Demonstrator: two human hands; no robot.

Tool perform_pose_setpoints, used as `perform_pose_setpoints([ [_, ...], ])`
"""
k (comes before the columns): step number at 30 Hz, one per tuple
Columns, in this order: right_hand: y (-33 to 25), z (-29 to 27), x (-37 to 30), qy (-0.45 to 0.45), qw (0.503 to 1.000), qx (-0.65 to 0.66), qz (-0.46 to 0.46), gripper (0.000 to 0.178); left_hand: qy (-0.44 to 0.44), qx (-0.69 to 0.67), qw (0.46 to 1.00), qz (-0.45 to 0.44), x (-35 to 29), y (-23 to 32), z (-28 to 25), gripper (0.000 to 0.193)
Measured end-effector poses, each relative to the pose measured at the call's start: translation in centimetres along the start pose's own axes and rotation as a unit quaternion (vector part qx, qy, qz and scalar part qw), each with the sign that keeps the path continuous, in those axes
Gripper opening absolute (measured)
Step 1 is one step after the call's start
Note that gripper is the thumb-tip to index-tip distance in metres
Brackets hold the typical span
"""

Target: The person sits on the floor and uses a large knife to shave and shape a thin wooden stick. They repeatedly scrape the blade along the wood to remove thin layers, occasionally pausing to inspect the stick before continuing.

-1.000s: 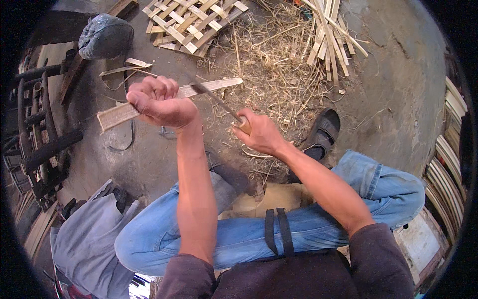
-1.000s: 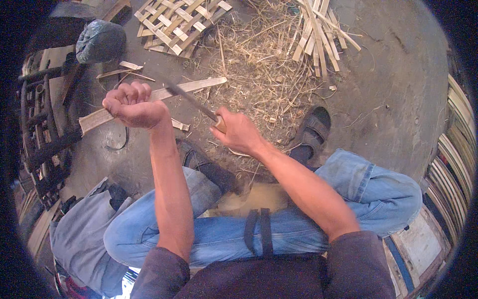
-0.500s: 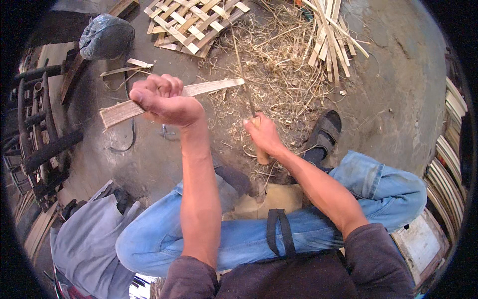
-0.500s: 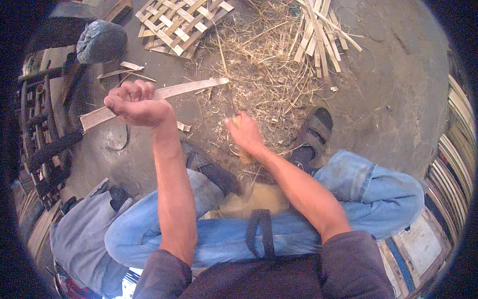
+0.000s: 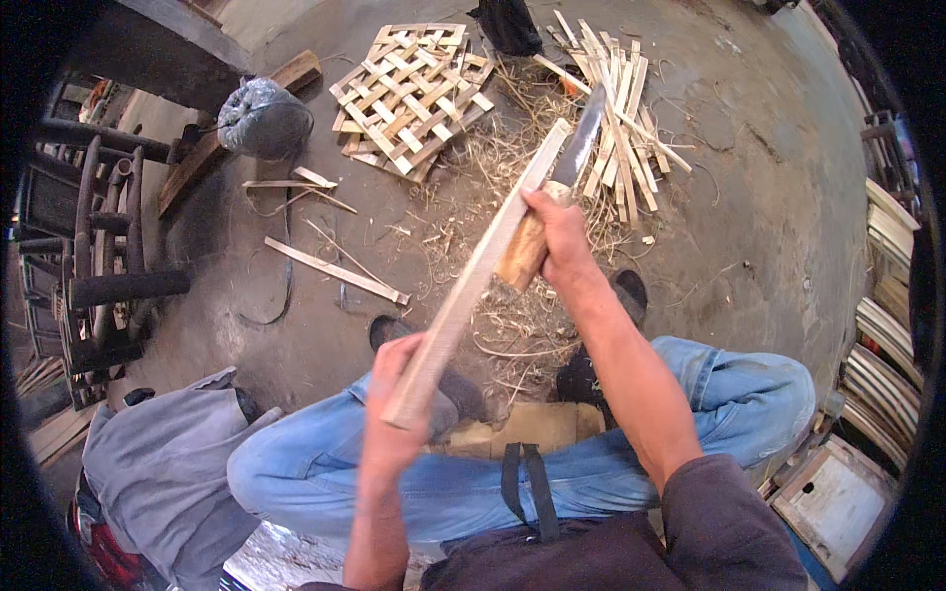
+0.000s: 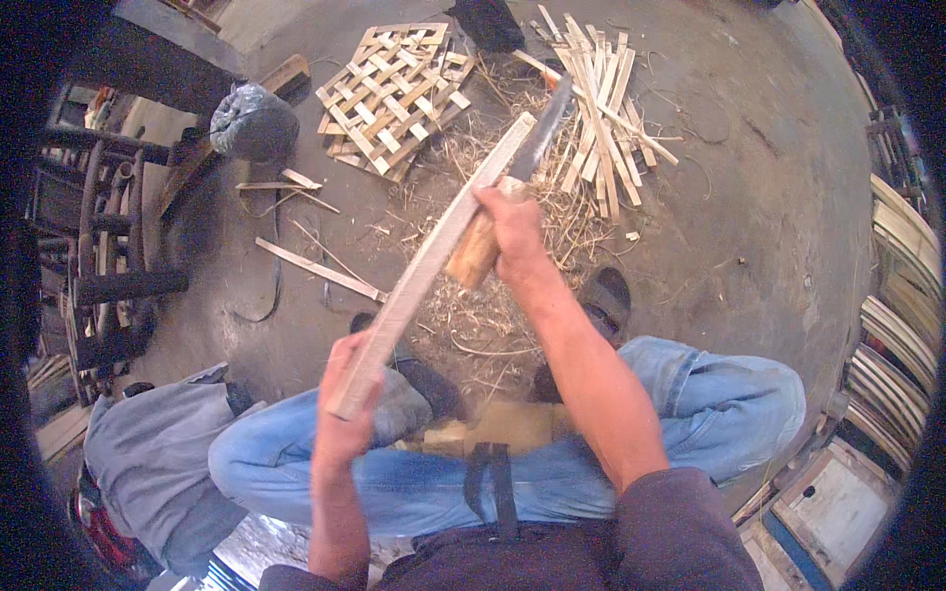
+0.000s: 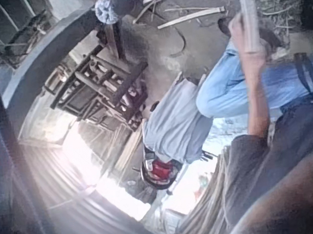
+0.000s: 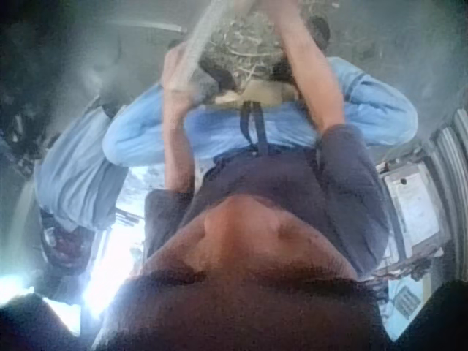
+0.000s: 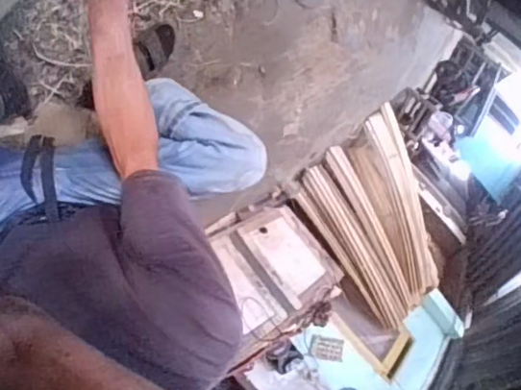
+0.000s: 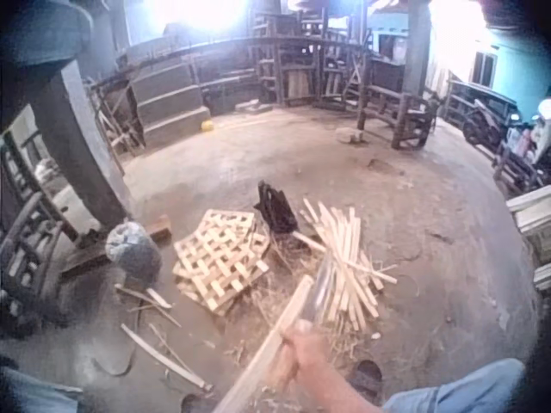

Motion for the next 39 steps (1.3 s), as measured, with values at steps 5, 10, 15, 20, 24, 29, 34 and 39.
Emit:
perform_pose_setpoints([
  [5, -0.9, 5.1, -5.9, -0.075, 0.997, 0.023, 0.013, 0.017, -0.006, -0.182, 0.966, -0.184, 0.0, -1.6, -2.1, 0.028],
  [10, -2.8, 6.9, -9.8, -0.052, 0.980, -0.176, -0.073, 0.032, -0.136, -0.458, 0.826, -0.299, -1.6, 0.8, 2.4, 0.047],
  [15, -1.1, 4.8, -12.1, -0.147, 0.904, -0.397, -0.055, 0.044, -0.158, -0.432, 0.824, -0.331, -4.8, -0.9, 3.5, 0.042],
  [20, -4.1, 2.3, -15.3, -0.184, 0.607, -0.743, -0.214, 0.029, -0.139, -0.509, 0.749, -0.401, -9.0, -1.7, 3.1, 0.028],
  [24, -0.9, 2.8, -20.7, -0.358, 0.488, -0.762, -0.230, 0.023, -0.135, -0.495, 0.741, -0.433, -10.8, -3.0, 4.0, 0.026],
  [29, -5.3, 0.3, -14.9, -0.178, 0.575, -0.785, -0.145, 0.014, -0.198, -0.508, 0.714, -0.441, -14.0, -2.4, 4.9, 0.027],
  [34, -3.4, 0.3, -18.6, -0.304, 0.428, -0.821, -0.225, 0.018, -0.193, -0.504, 0.716, -0.443, -14.5, -2.5, 5.2, 0.028],
  [39, -4.0, -0.9, -17.5, -0.228, 0.507, -0.809, -0.194, 0.019, -0.217, -0.547, 0.665, -0.459, -15.2, -2.7, 7.0, 0.028],
])
Point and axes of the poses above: each hand's wrist, its own x-axis towards the middle knuckle, its own z-axis out of the palm, y = z × x, the point moved 7 cm from there along x, towards the middle knuckle, and after that the axes turned 6 degrees about -x, right-handed, at the moved point
